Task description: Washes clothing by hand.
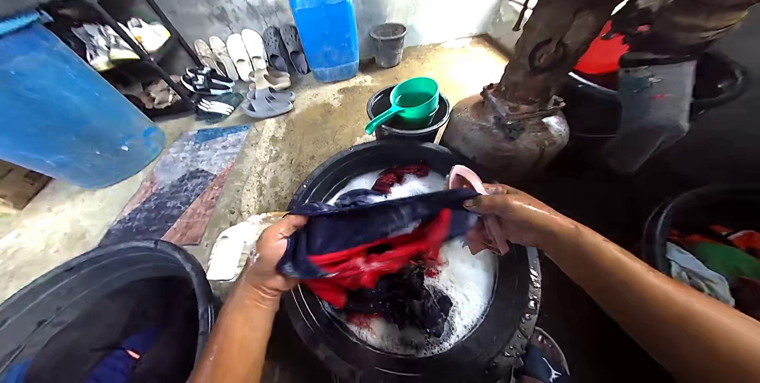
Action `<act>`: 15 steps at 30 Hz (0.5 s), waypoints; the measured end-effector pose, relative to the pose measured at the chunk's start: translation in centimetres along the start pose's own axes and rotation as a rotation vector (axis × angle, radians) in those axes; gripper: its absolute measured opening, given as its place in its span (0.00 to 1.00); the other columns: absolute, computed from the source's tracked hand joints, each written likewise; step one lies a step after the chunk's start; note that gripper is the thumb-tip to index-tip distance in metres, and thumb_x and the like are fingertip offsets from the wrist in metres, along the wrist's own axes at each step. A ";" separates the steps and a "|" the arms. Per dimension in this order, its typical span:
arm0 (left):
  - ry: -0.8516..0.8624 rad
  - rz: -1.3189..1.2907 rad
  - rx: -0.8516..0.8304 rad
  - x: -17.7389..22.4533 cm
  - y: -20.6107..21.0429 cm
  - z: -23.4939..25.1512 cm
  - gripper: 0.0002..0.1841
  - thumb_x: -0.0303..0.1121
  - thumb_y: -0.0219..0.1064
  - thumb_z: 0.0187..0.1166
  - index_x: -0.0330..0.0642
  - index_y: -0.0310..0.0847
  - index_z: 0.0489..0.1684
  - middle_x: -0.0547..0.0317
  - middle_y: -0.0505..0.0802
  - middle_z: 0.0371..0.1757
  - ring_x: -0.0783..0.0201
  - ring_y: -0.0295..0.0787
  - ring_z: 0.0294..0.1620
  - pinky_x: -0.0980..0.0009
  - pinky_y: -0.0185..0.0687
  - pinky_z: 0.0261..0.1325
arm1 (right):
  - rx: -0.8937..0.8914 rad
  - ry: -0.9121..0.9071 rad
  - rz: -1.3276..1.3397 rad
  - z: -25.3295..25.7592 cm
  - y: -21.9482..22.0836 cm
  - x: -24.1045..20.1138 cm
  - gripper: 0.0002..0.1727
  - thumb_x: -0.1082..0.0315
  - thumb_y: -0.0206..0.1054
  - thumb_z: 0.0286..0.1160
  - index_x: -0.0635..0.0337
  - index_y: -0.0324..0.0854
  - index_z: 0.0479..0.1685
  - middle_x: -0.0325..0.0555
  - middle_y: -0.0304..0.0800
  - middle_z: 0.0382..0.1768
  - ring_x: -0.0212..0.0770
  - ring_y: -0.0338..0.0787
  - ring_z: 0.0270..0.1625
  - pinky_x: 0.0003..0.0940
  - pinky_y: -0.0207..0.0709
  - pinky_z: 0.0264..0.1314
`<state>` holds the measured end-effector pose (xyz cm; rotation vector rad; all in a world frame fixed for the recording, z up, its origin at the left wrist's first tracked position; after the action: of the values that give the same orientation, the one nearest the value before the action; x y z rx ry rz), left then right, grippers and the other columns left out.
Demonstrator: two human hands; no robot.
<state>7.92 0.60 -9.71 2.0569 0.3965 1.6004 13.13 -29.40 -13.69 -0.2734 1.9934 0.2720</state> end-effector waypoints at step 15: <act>-0.108 1.390 0.641 -5.8 -14.8 8.9 0.15 0.24 0.58 0.85 0.34 0.79 0.67 0.34 0.91 0.46 0.38 0.89 0.49 0.38 0.78 0.56 | 0.189 0.200 -0.747 17.9 1.8 14.1 0.31 0.62 0.72 0.80 0.64 0.73 0.81 0.73 0.85 0.65 0.72 0.84 0.70 0.73 0.71 0.72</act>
<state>15.97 8.09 -24.17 3.1915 -0.9189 2.1720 22.01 -23.14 -33.87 -0.9157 1.9452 -0.4305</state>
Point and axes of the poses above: each hand's wrist, its own z-axis towards the middle knuckle, its own y-axis out of the palm, x = y × z, the point moved 8 cm from there along z, towards the middle knuckle
